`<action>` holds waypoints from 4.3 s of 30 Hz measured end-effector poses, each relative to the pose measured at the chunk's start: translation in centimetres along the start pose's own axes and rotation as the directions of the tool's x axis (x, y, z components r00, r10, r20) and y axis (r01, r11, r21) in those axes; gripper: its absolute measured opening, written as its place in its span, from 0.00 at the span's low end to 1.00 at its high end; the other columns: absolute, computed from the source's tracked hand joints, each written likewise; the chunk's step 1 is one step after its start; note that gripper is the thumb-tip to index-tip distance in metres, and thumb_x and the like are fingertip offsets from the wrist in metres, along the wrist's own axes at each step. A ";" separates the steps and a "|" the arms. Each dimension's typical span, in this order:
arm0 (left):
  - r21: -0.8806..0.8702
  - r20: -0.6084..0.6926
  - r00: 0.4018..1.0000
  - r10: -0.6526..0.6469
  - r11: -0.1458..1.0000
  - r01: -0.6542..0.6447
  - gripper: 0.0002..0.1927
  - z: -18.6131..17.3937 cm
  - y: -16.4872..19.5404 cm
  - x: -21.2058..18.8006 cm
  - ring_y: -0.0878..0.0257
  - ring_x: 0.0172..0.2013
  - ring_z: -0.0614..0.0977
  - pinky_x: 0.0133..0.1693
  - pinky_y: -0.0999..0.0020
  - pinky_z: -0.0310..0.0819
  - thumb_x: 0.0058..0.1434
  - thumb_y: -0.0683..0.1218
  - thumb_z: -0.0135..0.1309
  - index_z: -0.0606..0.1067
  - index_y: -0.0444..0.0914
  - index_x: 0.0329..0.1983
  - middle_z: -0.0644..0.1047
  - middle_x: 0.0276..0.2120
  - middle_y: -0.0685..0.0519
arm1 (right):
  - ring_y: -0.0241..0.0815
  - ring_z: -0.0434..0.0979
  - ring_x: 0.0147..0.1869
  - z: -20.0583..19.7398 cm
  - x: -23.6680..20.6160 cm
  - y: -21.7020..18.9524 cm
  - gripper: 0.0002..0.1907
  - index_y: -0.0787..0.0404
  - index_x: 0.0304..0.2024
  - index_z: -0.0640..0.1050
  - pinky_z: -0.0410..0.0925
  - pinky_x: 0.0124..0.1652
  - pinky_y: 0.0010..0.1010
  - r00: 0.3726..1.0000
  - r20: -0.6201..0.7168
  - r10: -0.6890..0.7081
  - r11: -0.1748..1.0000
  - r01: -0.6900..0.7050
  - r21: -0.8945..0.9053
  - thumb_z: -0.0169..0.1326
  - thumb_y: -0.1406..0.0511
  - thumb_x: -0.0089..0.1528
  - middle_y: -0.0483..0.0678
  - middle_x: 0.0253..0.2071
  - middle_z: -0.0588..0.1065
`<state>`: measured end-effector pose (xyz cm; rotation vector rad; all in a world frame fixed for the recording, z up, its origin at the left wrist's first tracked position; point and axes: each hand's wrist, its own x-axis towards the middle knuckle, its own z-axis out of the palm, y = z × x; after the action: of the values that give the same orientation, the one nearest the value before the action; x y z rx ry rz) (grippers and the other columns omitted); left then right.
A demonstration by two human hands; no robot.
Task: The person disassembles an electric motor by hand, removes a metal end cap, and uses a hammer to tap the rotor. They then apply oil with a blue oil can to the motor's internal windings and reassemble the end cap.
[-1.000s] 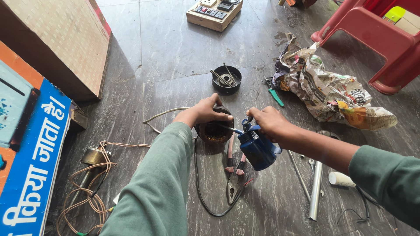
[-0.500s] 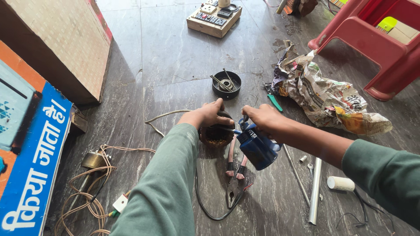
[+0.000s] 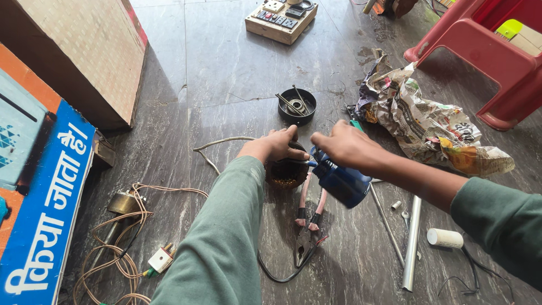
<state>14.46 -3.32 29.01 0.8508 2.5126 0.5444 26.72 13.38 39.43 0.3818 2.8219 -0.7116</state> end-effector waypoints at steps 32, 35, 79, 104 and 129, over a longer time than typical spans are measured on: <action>-0.228 -0.090 0.976 -0.199 0.958 0.174 0.47 -0.3 -0.8 -1.0 0.44 0.63 0.73 0.61 0.50 0.69 0.48 0.70 0.64 0.66 0.42 0.65 0.74 0.60 0.39 | 0.43 0.72 0.23 1.0 -0.3 0.8 0.36 0.73 0.18 0.74 0.67 0.25 0.44 0.995 -0.004 -0.098 0.988 0.098 0.120 0.50 0.46 0.63 0.58 0.19 0.73; -0.223 -0.082 0.974 -0.212 0.956 0.189 0.48 -0.3 -0.7 -1.1 0.43 0.63 0.73 0.61 0.49 0.69 0.48 0.70 0.64 0.65 0.43 0.66 0.73 0.61 0.39 | 0.44 0.73 0.23 1.2 0.0 1.0 0.35 0.71 0.16 0.72 0.66 0.25 0.46 0.999 0.002 -0.055 0.991 0.054 0.119 0.50 0.47 0.63 0.57 0.18 0.71; -0.230 -0.156 0.951 -0.267 0.946 0.228 0.49 -0.2 -2.3 -0.4 0.41 0.63 0.74 0.62 0.49 0.68 0.54 0.74 0.57 0.63 0.34 0.65 0.73 0.59 0.33 | 0.39 0.66 0.17 4.2 -1.7 2.1 0.22 0.67 0.27 0.72 0.59 0.18 0.36 0.989 0.048 0.141 0.872 -0.147 0.466 0.49 0.53 0.62 0.50 0.17 0.70; -0.567 -0.202 0.922 -0.330 0.807 0.164 0.44 0.8 -6.1 -2.0 0.47 0.51 0.82 0.51 0.53 0.77 0.49 0.70 0.64 0.70 0.32 0.56 0.78 0.49 0.35 | 0.37 0.73 0.32 5.6 0.6 3.2 0.16 0.64 0.37 0.72 0.68 0.32 0.36 0.995 -0.076 0.062 0.899 -0.022 0.437 0.52 0.56 0.60 0.50 0.30 0.74; -0.535 -0.219 0.912 -0.347 0.824 0.185 0.53 0.8 -5.9 -1.2 0.44 0.54 0.81 0.54 0.54 0.76 0.30 0.59 0.77 0.69 0.32 0.58 0.77 0.52 0.34 | 0.41 0.72 0.33 5.5 -0.1 4.0 0.15 0.62 0.39 0.72 0.67 0.33 0.37 0.995 -0.006 0.099 0.907 -0.088 0.411 0.51 0.56 0.63 0.50 0.30 0.74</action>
<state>12.92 -8.27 25.79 0.2130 2.4990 1.2459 28.71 14.08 32.98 0.5925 2.6399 -1.2901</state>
